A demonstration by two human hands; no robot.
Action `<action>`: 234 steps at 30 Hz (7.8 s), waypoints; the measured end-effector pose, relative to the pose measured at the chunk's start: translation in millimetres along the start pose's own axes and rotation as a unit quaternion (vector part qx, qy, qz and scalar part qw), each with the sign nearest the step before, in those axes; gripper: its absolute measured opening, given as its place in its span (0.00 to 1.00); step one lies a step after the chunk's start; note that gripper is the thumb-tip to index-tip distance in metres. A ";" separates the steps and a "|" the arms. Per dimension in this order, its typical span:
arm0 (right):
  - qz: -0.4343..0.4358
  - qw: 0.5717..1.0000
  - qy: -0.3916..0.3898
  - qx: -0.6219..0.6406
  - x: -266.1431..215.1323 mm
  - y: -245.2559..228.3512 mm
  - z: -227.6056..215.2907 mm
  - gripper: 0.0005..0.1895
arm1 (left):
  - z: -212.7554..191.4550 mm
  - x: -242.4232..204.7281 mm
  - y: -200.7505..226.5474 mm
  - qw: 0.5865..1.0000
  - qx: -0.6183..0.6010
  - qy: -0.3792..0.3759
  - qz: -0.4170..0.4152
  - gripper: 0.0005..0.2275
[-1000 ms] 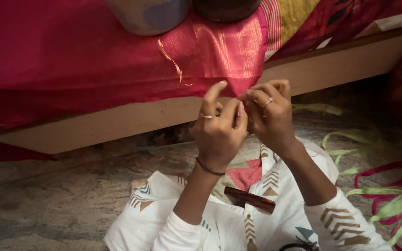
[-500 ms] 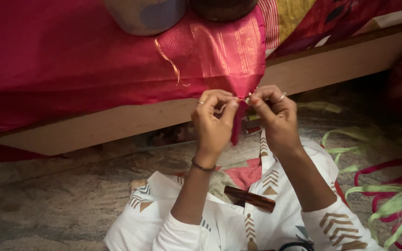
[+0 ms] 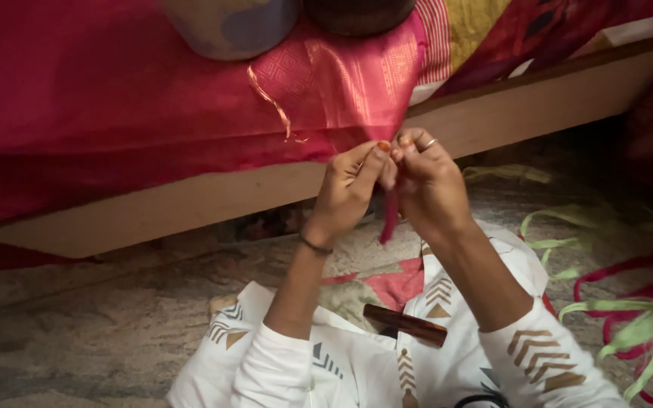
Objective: Tying and cutting decorative tassels onto the border of a red saree.
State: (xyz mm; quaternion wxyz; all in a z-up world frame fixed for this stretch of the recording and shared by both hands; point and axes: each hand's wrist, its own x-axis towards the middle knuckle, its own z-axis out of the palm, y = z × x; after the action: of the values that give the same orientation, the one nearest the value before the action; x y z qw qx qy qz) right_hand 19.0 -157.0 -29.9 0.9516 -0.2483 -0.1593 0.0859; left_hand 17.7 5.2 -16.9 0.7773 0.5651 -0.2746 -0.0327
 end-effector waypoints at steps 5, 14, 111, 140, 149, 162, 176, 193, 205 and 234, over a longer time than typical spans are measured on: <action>-0.002 0.994 0.026 -0.103 4.7 9.3 0.9 0.02 | -6.9 0.4 -7.8 0.984 0.166 0.058 0.034 0.15; 0.018 0.880 -0.019 -0.474 -50.8 13.7 -65.0 0.09 | 19.5 -27.3 -30.8 0.959 0.063 0.272 -0.039 0.18; 0.290 0.274 -0.150 -0.905 -60.2 -198.8 -11.4 0.33 | 5.2 -33.0 -103.0 0.978 0.059 0.200 -0.021 0.12; 0.247 0.167 -0.258 -0.919 -21.0 -198.5 -25.1 0.41 | 16.9 -35.8 -92.6 0.955 0.157 0.250 -0.031 0.11; 0.314 0.146 -0.187 -0.919 -30.4 -179.0 31.8 0.34 | 22.7 -30.9 -75.9 0.872 0.396 0.288 0.008 0.09; 0.356 0.381 -0.176 -0.835 -177.8 -139.0 -92.4 0.27 | -0.1 -53.5 -109.3 0.948 0.061 0.313 0.002 0.12; -0.039 0.631 -0.206 -0.747 -113.0 12.2 -123.4 0.47 | 43.4 -57.8 -44.6 0.958 -0.042 0.282 0.001 0.12; 0.623 0.610 -0.007 -0.489 -166.9 -61.7 -200.2 0.22 | -197.4 -135.2 -319.5 0.822 -0.343 0.395 -0.223 0.09; 0.320 0.426 -0.022 -0.846 -89.7 -62.5 -196.1 0.22 | -125.3 -63.5 -151.1 0.885 0.247 0.338 -0.205 0.12; 0.099 0.991 0.087 -0.015 5.4 -26.7 -36.3 0.13 | 32.8 -18.0 -59.6 0.924 -0.243 0.284 -0.082 0.09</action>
State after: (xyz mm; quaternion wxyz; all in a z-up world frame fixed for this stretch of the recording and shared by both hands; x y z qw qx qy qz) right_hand 38.9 -194.8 -45.0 0.9448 -0.2840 -0.0522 0.1551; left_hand 2.6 -37.9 -70.5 0.9308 0.3650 0.0216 0.0002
